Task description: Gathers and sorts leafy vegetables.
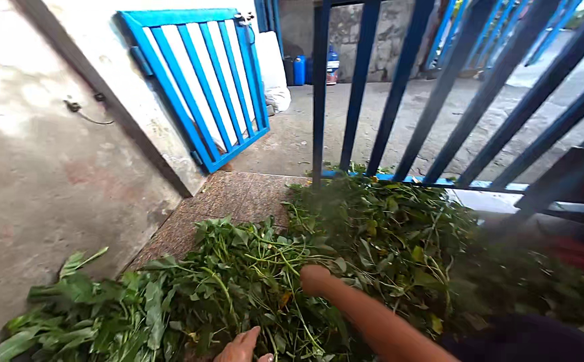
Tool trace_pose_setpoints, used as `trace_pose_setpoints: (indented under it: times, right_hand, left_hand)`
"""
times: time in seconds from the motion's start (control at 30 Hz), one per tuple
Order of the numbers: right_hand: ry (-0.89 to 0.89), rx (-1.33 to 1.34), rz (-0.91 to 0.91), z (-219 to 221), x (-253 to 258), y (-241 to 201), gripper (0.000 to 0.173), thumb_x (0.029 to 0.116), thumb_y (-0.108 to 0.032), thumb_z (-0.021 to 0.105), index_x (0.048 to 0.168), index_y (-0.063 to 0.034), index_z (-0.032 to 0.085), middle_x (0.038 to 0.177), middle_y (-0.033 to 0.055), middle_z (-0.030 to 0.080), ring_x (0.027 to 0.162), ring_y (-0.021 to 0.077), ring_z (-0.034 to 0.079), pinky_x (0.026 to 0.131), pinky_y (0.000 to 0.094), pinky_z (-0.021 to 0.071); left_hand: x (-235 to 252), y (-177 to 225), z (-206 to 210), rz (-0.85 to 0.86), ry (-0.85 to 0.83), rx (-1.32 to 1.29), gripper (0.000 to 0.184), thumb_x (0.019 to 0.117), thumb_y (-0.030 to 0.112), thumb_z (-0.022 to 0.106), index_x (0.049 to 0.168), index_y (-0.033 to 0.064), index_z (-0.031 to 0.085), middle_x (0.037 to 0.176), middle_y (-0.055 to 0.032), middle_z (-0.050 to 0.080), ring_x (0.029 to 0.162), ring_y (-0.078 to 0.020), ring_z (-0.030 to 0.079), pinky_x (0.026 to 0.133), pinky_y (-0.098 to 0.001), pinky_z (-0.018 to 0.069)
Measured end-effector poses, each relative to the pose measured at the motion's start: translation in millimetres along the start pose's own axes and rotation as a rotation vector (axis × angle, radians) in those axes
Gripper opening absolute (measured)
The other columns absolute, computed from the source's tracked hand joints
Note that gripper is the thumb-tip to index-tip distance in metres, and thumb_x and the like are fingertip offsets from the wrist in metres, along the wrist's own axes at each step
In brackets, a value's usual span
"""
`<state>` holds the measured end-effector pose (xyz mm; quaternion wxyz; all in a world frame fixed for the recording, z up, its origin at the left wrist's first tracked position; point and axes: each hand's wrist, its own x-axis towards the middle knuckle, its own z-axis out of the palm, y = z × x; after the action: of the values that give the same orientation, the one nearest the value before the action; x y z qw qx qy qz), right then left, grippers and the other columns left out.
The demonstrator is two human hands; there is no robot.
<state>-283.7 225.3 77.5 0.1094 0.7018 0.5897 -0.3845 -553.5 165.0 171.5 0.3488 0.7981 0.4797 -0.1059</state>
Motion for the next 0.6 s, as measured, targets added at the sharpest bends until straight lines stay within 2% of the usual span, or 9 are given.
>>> trace_pose_setpoints:
  times: [0.07,0.1,0.17,0.27,0.33,0.43,0.53,0.6]
  right_hand:
    - [0.113,0.032,0.152,38,11,-14,0.039,0.0940,-0.014,0.062,0.129,0.0017,0.063,0.134,0.0271,0.062,0.128,0.0468,0.056,0.103,0.0680,0.0443]
    - [0.180,0.063,0.191,54,16,-14,0.042,0.0945,-0.012,0.060,0.135,-0.0002,0.060,0.135,0.0261,0.061,0.130,0.0451,0.055,0.105,0.0647,0.0439]
    - [0.276,0.125,0.232,73,16,-13,0.043,0.0960,-0.015,0.058,0.138,-0.0042,0.057,0.135,0.0220,0.062,0.131,0.0402,0.056,0.106,0.0587,0.0454]
    - [0.297,0.092,0.194,81,8,-3,0.043,0.0954,-0.019,0.058,0.137,-0.0054,0.059,0.136,0.0205,0.062,0.133,0.0386,0.054,0.107,0.0590,0.0430]
    - [0.246,0.046,0.202,84,7,13,0.046,0.0959,-0.023,0.061,0.138,-0.0055,0.059,0.138,0.0209,0.061,0.134,0.0396,0.052,0.109,0.0616,0.0397]
    - [0.249,0.051,0.234,79,8,24,0.042,0.0992,-0.029,0.056,0.134,-0.0080,0.064,0.138,0.0182,0.062,0.135,0.0374,0.053,0.109,0.0616,0.0386]
    - [0.396,-0.005,0.146,64,-14,6,0.035,0.1029,-0.024,0.048,0.128,-0.0103,0.068,0.133,0.0174,0.065,0.131,0.0365,0.055,0.110,0.0592,0.0374]
    - [0.536,-0.083,-0.031,60,-37,-12,0.031,0.1027,-0.020,0.048,0.121,-0.0125,0.072,0.124,0.0180,0.068,0.123,0.0375,0.060,0.108,0.0594,0.0385]
  left_hand:
    - [-8,-5,3,0.046,0.069,-0.051,0.060,0.1027,0.041,0.060,0.148,0.0028,0.053,0.143,-0.0217,0.059,0.130,-0.0400,0.058,0.110,-0.0596,0.0440]
    - [-12,-10,5,0.080,0.115,-0.091,0.058,0.1028,0.040,0.060,0.147,0.0028,0.054,0.142,-0.0205,0.060,0.130,-0.0381,0.060,0.111,-0.0575,0.0447]
    - [-20,-21,9,0.138,0.228,-0.164,0.055,0.1029,0.035,0.061,0.144,0.0003,0.056,0.139,-0.0209,0.062,0.128,-0.0360,0.062,0.111,-0.0544,0.0464]
    - [-21,-26,12,0.187,0.339,-0.137,0.048,0.1039,0.029,0.059,0.141,-0.0018,0.058,0.137,-0.0211,0.063,0.126,-0.0360,0.063,0.109,-0.0528,0.0481]
    - [-22,-15,11,0.222,0.345,-0.104,0.044,0.1038,0.026,0.059,0.140,-0.0008,0.061,0.138,-0.0200,0.063,0.127,-0.0369,0.062,0.109,-0.0548,0.0469]
    - [-23,2,9,0.298,0.379,-0.115,0.040,0.1036,0.022,0.059,0.136,-0.0008,0.064,0.137,-0.0187,0.064,0.129,-0.0350,0.061,0.112,-0.0530,0.0451]
    - [-19,3,18,0.345,0.525,-0.106,0.034,0.1034,0.015,0.056,0.132,-0.0003,0.067,0.138,-0.0180,0.064,0.132,-0.0355,0.059,0.113,-0.0539,0.0445]
    - [-12,4,26,0.360,0.654,-0.018,0.033,0.1008,0.008,0.055,0.130,0.0017,0.069,0.140,-0.0160,0.064,0.134,-0.0370,0.057,0.112,-0.0593,0.0427]
